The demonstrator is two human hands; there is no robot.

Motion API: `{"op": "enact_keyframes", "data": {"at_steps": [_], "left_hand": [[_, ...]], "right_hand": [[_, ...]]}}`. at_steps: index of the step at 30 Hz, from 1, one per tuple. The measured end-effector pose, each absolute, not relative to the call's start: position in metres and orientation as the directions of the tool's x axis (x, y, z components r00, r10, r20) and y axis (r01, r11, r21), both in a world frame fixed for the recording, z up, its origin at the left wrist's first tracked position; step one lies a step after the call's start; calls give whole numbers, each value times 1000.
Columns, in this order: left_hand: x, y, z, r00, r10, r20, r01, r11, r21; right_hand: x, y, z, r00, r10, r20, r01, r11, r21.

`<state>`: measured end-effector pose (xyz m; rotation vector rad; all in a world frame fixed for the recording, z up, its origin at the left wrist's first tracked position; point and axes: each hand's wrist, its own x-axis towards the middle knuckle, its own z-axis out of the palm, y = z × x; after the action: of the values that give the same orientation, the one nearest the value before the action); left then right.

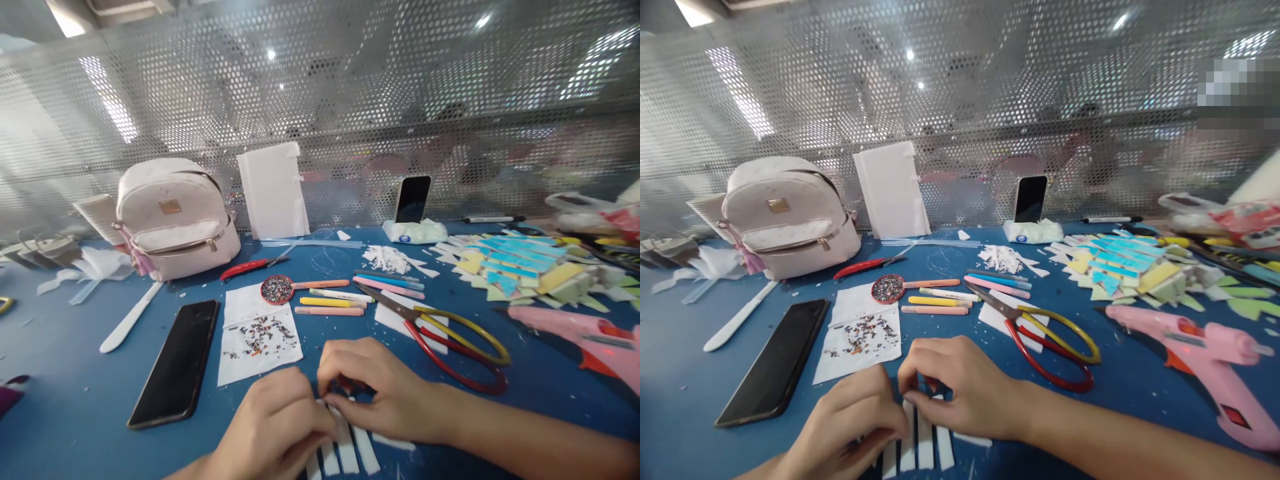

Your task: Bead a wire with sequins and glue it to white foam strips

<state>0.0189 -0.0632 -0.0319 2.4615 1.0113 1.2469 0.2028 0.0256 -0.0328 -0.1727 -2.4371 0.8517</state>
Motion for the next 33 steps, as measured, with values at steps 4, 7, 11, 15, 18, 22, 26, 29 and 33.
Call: {"op": "enact_keyframes", "data": {"at_steps": [4, 7, 11, 15, 18, 22, 26, 29, 33], "left_hand": [[19, -60, -32, 420, 619, 664, 472, -774, 422], [18, -60, -33, 421, 623, 659, 479, -770, 422], [15, -61, -35, 416, 652, 634, 518, -743, 425], [12, -59, -39, 412, 654, 634, 528, -739, 419], [12, -58, -39, 432, 651, 624, 527, -744, 411], [2, -60, -29, 515, 686, 515, 518, -727, 451], [-33, -51, -17, 368, 893, 260, 650, -447, 614], [-66, -35, -13, 237, 963, 126, 782, -267, 563], [-86, -18, -12, 172, 983, 61, 848, -179, 500]], "right_hand": [[202, 26, -33, -848, 246, 469, -95, 801, -592], [201, 27, -32, -839, 261, 478, -92, 797, -598], [201, 28, -30, -840, 269, 470, -88, 788, -609], [202, 30, -31, -848, 274, 454, -99, 759, -643], [203, 31, -33, -849, 279, 449, -118, 728, -676], [204, 31, -32, -856, 280, 435, -109, 725, -680], [206, 31, -29, -847, 347, 401, -63, 685, -726], [206, 32, -28, -838, 418, 351, -15, 626, -780], [206, 33, -29, -825, 454, 337, 7, 604, -797]]}}
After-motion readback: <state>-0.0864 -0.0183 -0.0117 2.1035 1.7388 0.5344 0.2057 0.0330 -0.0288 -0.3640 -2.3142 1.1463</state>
